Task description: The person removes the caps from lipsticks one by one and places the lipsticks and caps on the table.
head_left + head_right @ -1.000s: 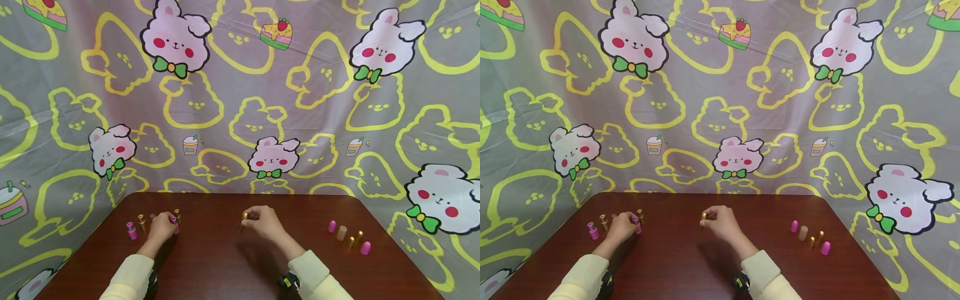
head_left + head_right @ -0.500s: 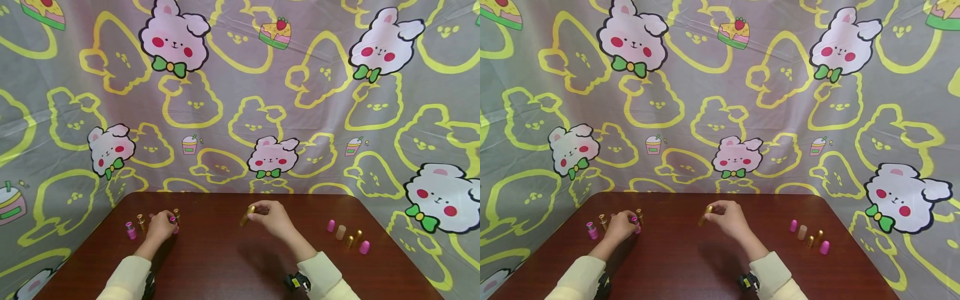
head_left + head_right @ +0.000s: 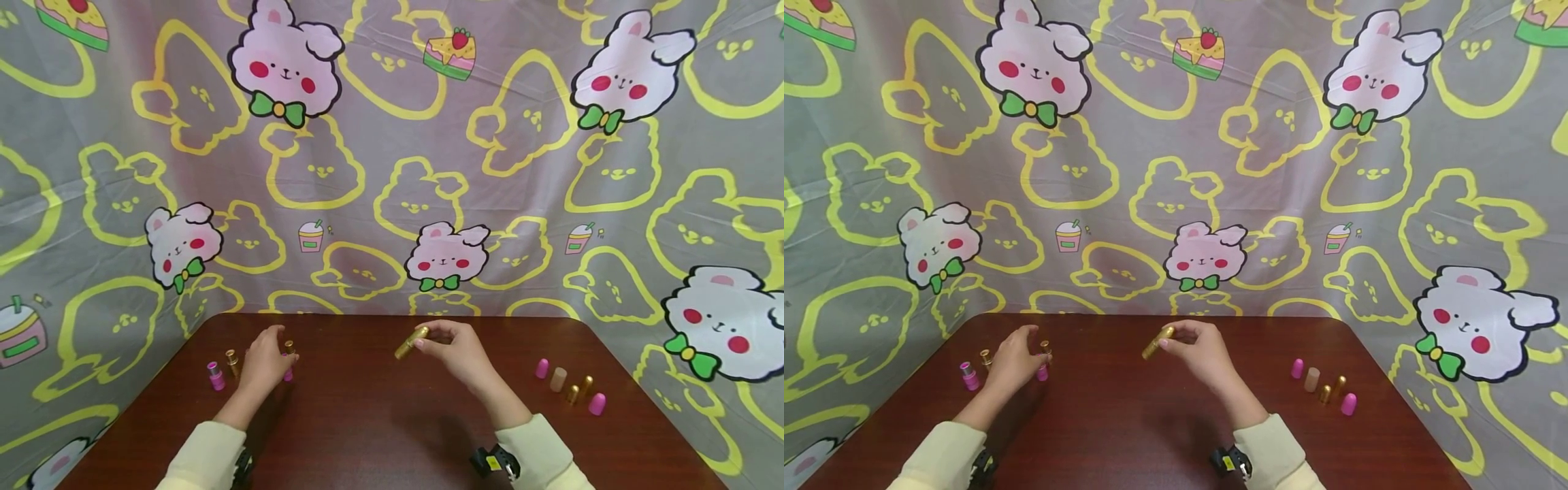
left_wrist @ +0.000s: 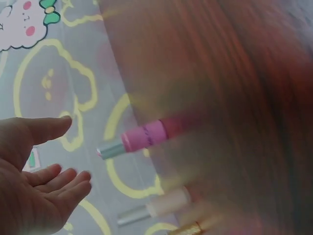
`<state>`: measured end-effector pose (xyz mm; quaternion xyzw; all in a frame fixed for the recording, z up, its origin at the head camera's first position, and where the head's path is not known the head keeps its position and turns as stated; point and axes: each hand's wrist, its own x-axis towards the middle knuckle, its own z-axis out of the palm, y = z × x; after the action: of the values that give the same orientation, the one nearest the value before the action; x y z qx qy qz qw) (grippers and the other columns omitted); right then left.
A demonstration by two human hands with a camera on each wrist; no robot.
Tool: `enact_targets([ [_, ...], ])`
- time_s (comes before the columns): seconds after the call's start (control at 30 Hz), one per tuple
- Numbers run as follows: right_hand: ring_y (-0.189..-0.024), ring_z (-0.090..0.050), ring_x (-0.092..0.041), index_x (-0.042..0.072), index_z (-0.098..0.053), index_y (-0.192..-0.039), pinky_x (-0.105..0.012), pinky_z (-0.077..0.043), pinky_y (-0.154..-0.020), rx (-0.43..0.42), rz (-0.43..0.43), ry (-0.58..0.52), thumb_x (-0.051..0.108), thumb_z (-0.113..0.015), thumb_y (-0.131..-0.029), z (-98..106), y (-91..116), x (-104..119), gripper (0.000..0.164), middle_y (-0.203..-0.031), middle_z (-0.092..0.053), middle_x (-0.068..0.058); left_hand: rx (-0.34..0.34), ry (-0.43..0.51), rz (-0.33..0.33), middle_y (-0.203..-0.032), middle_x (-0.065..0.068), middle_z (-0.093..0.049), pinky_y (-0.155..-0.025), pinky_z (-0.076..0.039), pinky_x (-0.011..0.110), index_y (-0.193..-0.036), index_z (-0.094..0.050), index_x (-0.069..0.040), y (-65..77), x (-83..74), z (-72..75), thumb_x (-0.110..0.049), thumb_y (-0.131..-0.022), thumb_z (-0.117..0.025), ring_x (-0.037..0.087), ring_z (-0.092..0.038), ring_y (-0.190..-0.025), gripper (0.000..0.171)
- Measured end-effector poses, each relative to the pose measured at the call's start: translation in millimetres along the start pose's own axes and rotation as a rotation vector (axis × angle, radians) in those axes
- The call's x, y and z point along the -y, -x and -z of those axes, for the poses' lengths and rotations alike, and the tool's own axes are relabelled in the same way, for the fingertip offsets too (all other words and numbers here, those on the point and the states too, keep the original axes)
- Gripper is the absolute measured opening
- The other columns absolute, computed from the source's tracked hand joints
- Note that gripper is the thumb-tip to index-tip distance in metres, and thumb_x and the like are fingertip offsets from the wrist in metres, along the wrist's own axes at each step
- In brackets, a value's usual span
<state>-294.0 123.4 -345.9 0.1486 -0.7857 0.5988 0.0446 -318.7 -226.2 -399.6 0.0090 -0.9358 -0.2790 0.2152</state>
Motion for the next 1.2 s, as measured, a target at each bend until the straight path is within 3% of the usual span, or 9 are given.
enact_targets([
  [0.3, -0.093, -0.067, -0.030, -0.001, -0.071, -0.106, -0.034, -0.055, -0.082, -0.025, 0.000, -0.126, 0.007, -0.075, -0.084, 4.0, -0.7, 3.9, 0.023, -0.098, -0.071, -0.012, -0.078, 0.114, -0.115, -0.132, 0.023, -0.052, -0.094, -0.044, 0.054, -0.133, -0.051, 0.001, -0.3, -36.9, -3.9, -0.012, -0.078, -0.082, 0.043, -0.051, -0.117, 0.065],
  [0.6, -0.093, -0.068, -0.027, -0.009, -0.065, -0.115, -0.038, -0.054, -0.084, -0.041, 0.018, -0.300, 0.002, -0.071, -0.087, 2.6, -2.7, 10.5, 0.031, -0.103, -0.069, -0.015, -0.175, 0.283, -0.354, -0.113, 0.016, -0.061, -0.087, -0.049, 0.048, -0.122, -0.058, 0.002, 5.9, -71.9, -20.2, -0.012, -0.072, -0.087, 0.035, -0.058, -0.106, 0.060],
  [0.7, -0.096, -0.067, -0.029, -0.012, -0.062, -0.117, -0.040, -0.053, -0.085, -0.052, 0.024, -0.368, -0.001, -0.069, -0.087, 1.2, -3.0, 13.2, 0.033, -0.105, -0.068, -0.015, -0.185, 0.353, -0.404, -0.109, 0.013, -0.064, -0.087, -0.050, 0.047, -0.118, -0.061, 0.001, 7.0, -84.1, -27.4, -0.012, -0.070, -0.088, 0.033, -0.061, -0.104, 0.057],
  [0.83, -0.094, -0.067, -0.023, -0.012, -0.060, -0.119, -0.039, -0.053, -0.086, -0.068, 0.022, -0.430, -0.002, -0.068, -0.088, -0.7, -3.3, 15.4, 0.034, -0.108, -0.067, -0.014, -0.143, 0.494, -0.401, -0.109, 0.010, -0.066, -0.089, -0.050, 0.046, -0.116, -0.063, -0.002, 10.0, -99.7, -35.3, -0.013, -0.071, -0.088, 0.029, -0.063, -0.104, 0.053],
  [1.0, -0.094, -0.068, -0.022, -0.013, -0.058, -0.122, -0.042, -0.050, -0.089, -0.089, 0.016, -0.493, -0.002, -0.066, -0.090, -3.7, -4.3, 17.3, 0.035, -0.109, -0.066, -0.013, -0.049, 0.725, -0.339, -0.111, 0.009, -0.067, -0.091, -0.050, 0.046, -0.116, -0.065, -0.004, 14.5, -118.3, -40.3, -0.011, -0.075, -0.085, 0.025, -0.064, -0.104, 0.046],
  [1.2, -0.093, -0.068, -0.021, -0.013, -0.058, -0.121, -0.043, -0.050, -0.091, -0.121, -0.007, -0.583, -0.003, -0.065, -0.090, -7.8, -5.7, 21.0, 0.033, -0.111, -0.066, -0.013, 0.055, 0.985, -0.286, -0.112, 0.022, -0.065, -0.093, -0.048, 0.048, -0.114, -0.064, 0.004, 16.3, -135.5, -43.8, 0.000, -0.079, -0.079, 0.037, -0.062, -0.105, 0.039],
])
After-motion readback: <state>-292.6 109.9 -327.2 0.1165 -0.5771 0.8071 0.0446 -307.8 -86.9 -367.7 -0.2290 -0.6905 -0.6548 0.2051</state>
